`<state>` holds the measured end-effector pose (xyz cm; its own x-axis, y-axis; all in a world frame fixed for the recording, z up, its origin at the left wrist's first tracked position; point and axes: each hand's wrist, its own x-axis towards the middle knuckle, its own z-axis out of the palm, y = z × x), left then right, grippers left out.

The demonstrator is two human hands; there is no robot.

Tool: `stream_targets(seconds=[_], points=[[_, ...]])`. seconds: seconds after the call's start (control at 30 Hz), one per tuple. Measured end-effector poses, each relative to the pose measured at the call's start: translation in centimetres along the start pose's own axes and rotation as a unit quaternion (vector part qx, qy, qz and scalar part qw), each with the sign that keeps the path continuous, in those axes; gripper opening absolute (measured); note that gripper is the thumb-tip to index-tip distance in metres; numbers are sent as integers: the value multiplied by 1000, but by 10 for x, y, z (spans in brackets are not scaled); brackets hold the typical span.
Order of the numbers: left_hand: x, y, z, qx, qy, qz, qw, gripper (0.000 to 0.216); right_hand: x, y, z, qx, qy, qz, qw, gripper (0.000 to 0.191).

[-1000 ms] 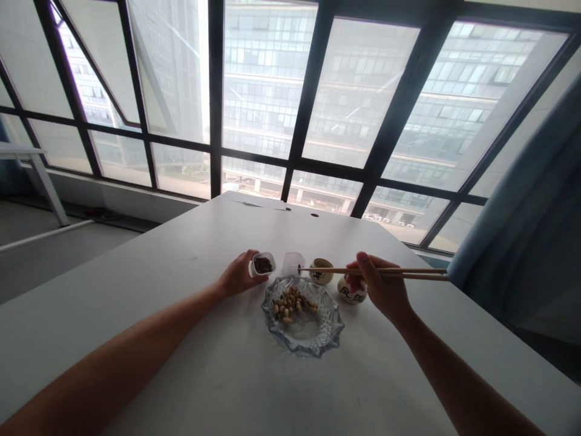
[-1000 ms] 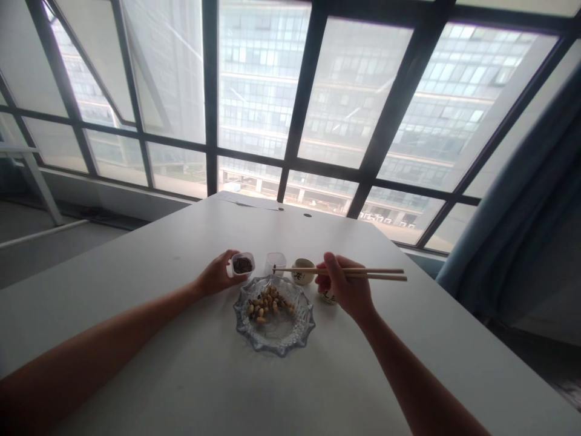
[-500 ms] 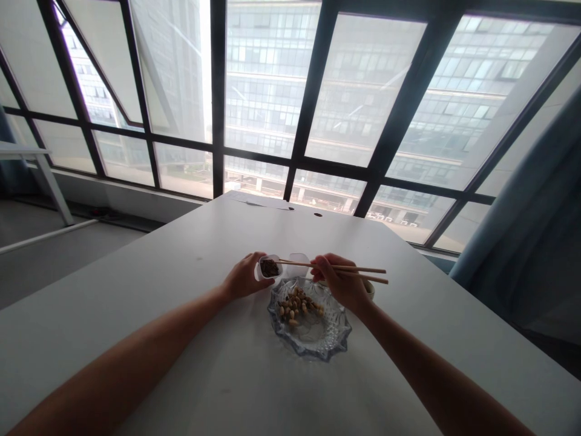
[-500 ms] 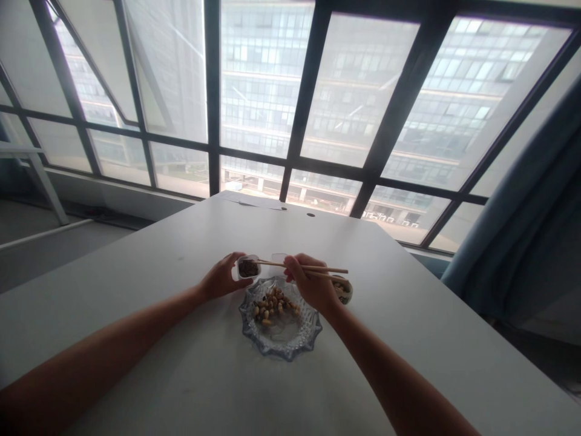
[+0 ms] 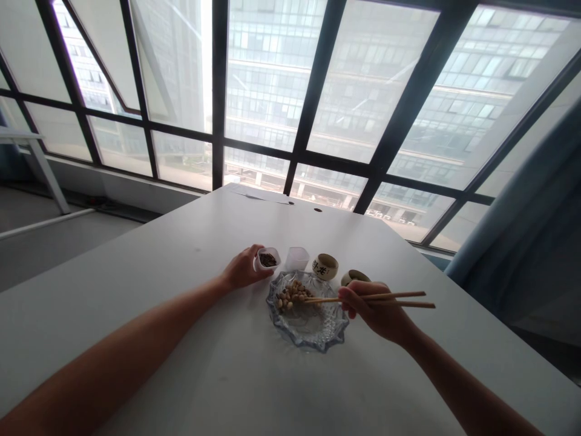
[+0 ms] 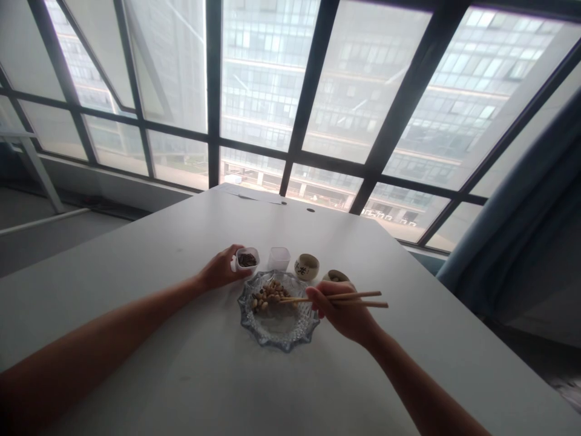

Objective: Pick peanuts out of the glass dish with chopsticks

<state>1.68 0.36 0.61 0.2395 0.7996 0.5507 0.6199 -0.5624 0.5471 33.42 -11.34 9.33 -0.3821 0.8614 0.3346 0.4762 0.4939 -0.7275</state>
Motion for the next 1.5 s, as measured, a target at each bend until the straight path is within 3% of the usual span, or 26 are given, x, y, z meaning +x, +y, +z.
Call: stream_targets(seconds=[0.17, 0.37, 0.6, 0.73, 0.83, 0.93, 1.07, 1.17, 1.33, 1.5], points=[[1, 1, 0, -3, -7, -11, 1000, 63, -1, 2, -7, 16, 86, -6, 996, 41], [0, 0, 0, -6, -1, -20, 1000, 65, -9, -5, 3, 46, 87, 30, 995, 46], [1, 0, -1, -2, -12, -27, 1000, 66, -6, -6, 16, 52, 145, 91, 984, 51], [1, -1, 1, -10, -5, -19, 1000, 65, -4, -6, 19, 67, 111, 94, 987, 51], [1, -2, 1, -3, -10, -15, 1000, 64, -1, -4, 15, 104, 137, 95, 981, 50], [0, -1, 0, 5, -19, -17, 1000, 64, 5, 0, 7, 223, 209, 132, 943, 50], [0, 0, -1, 13, -17, -16, 1000, 65, 12, 10, 1, 394, 294, 201, 847, 41], [0, 1, -1, 13, -20, -15, 1000, 66, 13, 20, 3, 426, 319, 215, 819, 37], [0, 1, -2, 2, -25, -18, 1000, 66, 11, 34, 8, 411, 279, 184, 848, 36], [0, 2, -2, 1, -19, -19, 1000, 64, 9, 26, 12, 353, 287, 147, 878, 40]])
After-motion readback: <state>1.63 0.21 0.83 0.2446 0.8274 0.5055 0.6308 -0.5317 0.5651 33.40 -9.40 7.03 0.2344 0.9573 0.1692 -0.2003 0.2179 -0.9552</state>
